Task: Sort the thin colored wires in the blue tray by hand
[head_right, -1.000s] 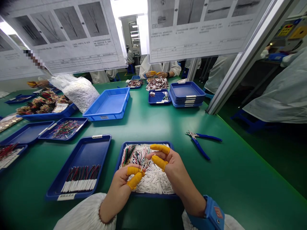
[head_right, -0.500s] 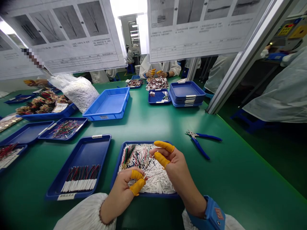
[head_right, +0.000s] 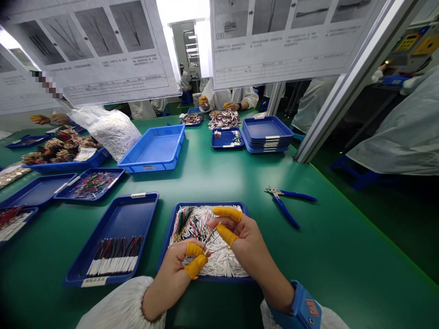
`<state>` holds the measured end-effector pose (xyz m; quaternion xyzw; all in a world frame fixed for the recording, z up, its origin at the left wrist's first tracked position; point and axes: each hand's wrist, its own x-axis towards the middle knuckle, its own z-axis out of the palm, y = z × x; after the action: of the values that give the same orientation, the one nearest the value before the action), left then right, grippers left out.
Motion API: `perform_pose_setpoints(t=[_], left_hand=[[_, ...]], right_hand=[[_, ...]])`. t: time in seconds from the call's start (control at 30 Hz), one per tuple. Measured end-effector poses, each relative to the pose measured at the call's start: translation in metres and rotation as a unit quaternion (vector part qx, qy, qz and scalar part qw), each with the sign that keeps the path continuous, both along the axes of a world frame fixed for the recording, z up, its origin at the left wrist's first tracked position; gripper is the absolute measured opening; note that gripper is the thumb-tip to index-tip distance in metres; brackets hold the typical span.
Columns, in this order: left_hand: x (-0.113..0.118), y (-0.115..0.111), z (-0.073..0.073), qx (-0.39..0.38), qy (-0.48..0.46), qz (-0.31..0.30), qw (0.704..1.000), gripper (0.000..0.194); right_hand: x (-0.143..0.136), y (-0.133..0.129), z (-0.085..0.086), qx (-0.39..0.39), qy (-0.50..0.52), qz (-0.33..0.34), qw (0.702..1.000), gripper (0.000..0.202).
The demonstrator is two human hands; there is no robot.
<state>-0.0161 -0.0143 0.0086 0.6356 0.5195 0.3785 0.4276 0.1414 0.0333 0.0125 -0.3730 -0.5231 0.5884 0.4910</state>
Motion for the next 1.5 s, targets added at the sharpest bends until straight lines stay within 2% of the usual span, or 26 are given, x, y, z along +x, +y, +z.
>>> perform_pose_setpoints(t=[0.1,0.17,0.3,0.43,0.53,0.63,0.73,0.9,1.03,1.3,1.5], left_hand=[[0.000,0.000,0.001,0.002,-0.017,0.007,1.000,0.010],[-0.001,0.001,0.000,0.005,-0.037,0.023,0.999,0.010],[-0.004,0.003,-0.007,-0.002,-0.109,0.062,0.992,0.007],[-0.004,0.002,-0.012,-0.017,-0.143,0.068,0.987,0.006],[-0.002,0.002,-0.012,-0.020,-0.139,0.063,0.988,0.007],[0.000,0.002,-0.010,-0.030,-0.128,0.057,0.990,0.007],[0.002,0.001,-0.006,-0.022,-0.106,0.041,0.993,0.008],[0.003,-0.002,-0.003,0.037,-0.035,0.071,0.996,0.010],[0.002,-0.003,-0.004,0.029,-0.021,0.074,0.997,0.006],[0.001,-0.001,-0.006,0.049,-0.007,0.058,0.997,0.006],[0.001,0.000,-0.004,0.051,-0.006,0.057,0.997,0.006]], right_hand=[[0.002,0.000,-0.002,-0.007,-0.035,0.052,0.998,0.028],[0.003,0.001,-0.001,-0.029,-0.041,0.064,0.997,0.033],[0.003,0.004,0.001,-0.059,-0.041,0.059,0.996,0.021],[-0.002,0.002,0.000,-0.008,-0.077,0.097,0.992,0.012],[-0.005,0.000,-0.001,0.016,-0.115,0.115,0.987,0.014],[-0.006,-0.001,-0.001,0.024,-0.118,0.092,0.989,0.018],[-0.005,-0.001,-0.001,0.043,-0.110,0.095,0.988,0.010],[-0.004,0.001,-0.002,0.003,-0.074,0.056,0.996,0.006],[-0.004,0.001,-0.005,-0.020,-0.056,0.037,0.998,0.009],[-0.009,-0.002,-0.006,0.023,-0.146,0.079,0.986,0.012],[-0.008,-0.002,-0.004,0.008,-0.124,0.074,0.990,0.015]])
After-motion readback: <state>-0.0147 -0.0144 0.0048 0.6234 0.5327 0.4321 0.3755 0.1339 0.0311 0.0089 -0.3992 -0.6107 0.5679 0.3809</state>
